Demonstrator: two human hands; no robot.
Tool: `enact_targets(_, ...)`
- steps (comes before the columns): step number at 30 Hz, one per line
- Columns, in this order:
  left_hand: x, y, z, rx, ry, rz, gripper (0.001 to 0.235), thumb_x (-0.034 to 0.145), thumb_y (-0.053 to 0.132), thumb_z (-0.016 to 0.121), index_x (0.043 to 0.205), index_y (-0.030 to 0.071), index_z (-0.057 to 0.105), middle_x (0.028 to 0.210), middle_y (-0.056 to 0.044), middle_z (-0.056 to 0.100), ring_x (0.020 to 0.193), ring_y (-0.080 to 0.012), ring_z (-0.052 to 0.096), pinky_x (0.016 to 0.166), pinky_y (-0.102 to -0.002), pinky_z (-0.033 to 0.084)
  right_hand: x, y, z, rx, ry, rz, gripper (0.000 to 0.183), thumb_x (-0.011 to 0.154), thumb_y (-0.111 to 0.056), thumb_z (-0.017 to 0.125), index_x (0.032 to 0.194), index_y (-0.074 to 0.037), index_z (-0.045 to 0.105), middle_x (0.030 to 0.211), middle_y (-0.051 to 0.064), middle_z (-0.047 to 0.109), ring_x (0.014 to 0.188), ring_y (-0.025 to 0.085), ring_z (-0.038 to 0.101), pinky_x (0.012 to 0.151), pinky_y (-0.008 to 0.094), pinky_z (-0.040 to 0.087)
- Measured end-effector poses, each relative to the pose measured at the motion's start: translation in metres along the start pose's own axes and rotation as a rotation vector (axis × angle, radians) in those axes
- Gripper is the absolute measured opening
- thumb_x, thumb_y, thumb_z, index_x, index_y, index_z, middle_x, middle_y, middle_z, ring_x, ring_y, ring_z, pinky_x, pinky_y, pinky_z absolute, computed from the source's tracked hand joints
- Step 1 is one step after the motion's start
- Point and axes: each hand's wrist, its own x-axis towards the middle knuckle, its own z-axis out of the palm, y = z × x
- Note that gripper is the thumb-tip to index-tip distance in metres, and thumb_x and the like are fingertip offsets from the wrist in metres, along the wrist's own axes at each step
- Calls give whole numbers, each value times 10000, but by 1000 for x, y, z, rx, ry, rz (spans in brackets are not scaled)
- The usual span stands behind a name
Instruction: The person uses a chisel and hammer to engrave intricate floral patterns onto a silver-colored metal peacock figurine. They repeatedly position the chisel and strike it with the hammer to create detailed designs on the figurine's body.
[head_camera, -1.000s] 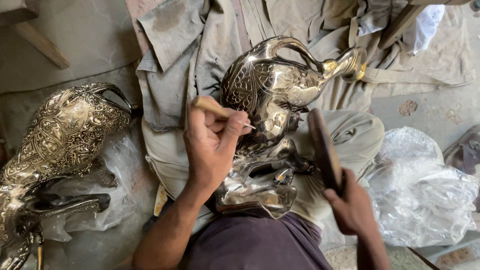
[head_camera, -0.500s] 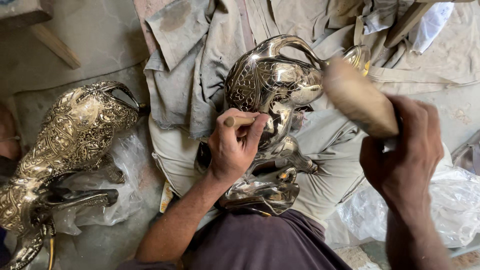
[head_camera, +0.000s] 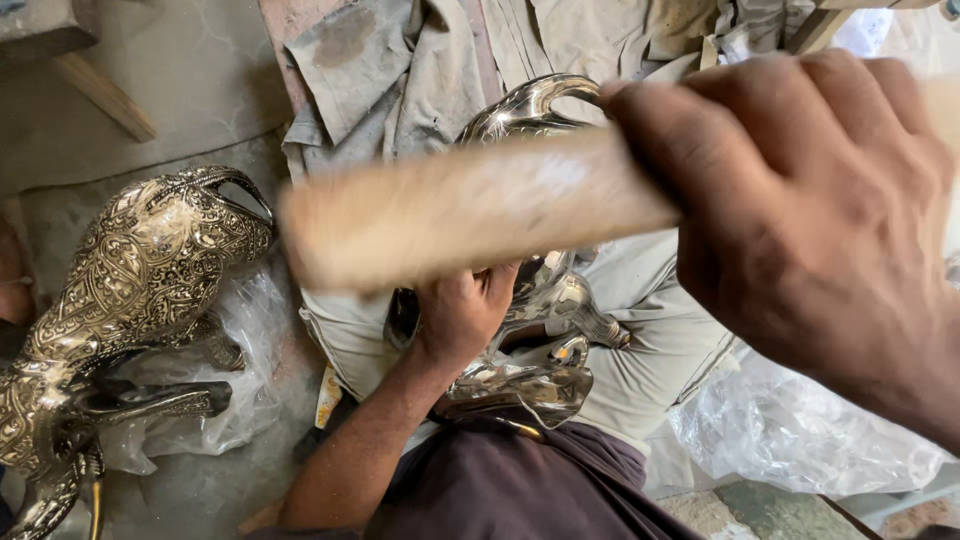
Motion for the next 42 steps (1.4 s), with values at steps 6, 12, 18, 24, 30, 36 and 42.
enact_targets(6, 19, 15, -6, -174, -86, -42, 250, 1051, 201, 686, 1160, -5, 595, 935, -72, 697, 797, -162, 734, 621, -274, 610, -7, 13, 7, -32, -119, 68, 434, 852, -14, 714, 1282, -73, 705, 1023, 124, 714, 837, 249, 659, 778, 373, 546)
enact_targets(12, 46, 22, 0, -148, -216, 3, 323, 1014, 212, 694, 1237, 15, 568, 965, -117, 730, 829, -207, 757, 631, -297, 622, -38, 26, 38, 127, -197, 294, 479, 873, 26, 679, 1348, -30, 669, 1037, 192, 707, 834, 296, 683, 806, 383, 561)
enact_targets(18, 74, 25, 2, -64, -542, 15, 251, 1053, 84, 603, 1294, 23, 562, 828, -154, 733, 827, -255, 789, 506, -311, 567, -81, 13, 65, 444, -141, 579, 496, 823, 44, 624, 1316, -14, 629, 1085, 235, 683, 877, 403, 670, 780, 449, 545)
enact_targets(24, 98, 30, -4, -106, -729, 104, 253, 1006, 76, 634, 1229, -5, 549, 782, -180, 742, 853, -270, 794, 526, -325, 593, -107, -14, 101, 305, -132, 686, 462, 858, 56, 623, 1309, -48, 626, 1060, 205, 672, 922, 407, 667, 759, 505, 507)
enact_targets(30, 102, 34, -3, -42, -739, 201, 218, 987, -6, 599, 1204, -6, 576, 836, -184, 748, 878, -288, 786, 554, -316, 637, -122, -12, 112, 1090, 38, 916, 461, 778, -25, 644, 1215, -30, 499, 1073, 155, 669, 945, 334, 674, 804, 461, 538)
enact_targets(36, 90, 29, -3, -104, -693, 38, 234, 1027, 19, 575, 1259, -13, 581, 835, -184, 728, 778, -250, 784, 488, -295, 575, -108, -10, 104, 683, 39, 833, 477, 813, 30, 595, 1285, 39, 531, 964, 203, 645, 837, 316, 643, 792, 461, 529)
enact_targets(42, 63, 23, -8, -164, -398, -26, 276, 972, 65, 687, 1213, -28, 591, 896, -180, 721, 786, -253, 766, 547, -310, 606, -67, 8, 83, 588, 15, 645, 484, 849, 26, 611, 1328, 37, 544, 868, 158, 615, 749, 251, 608, 699, 430, 496)
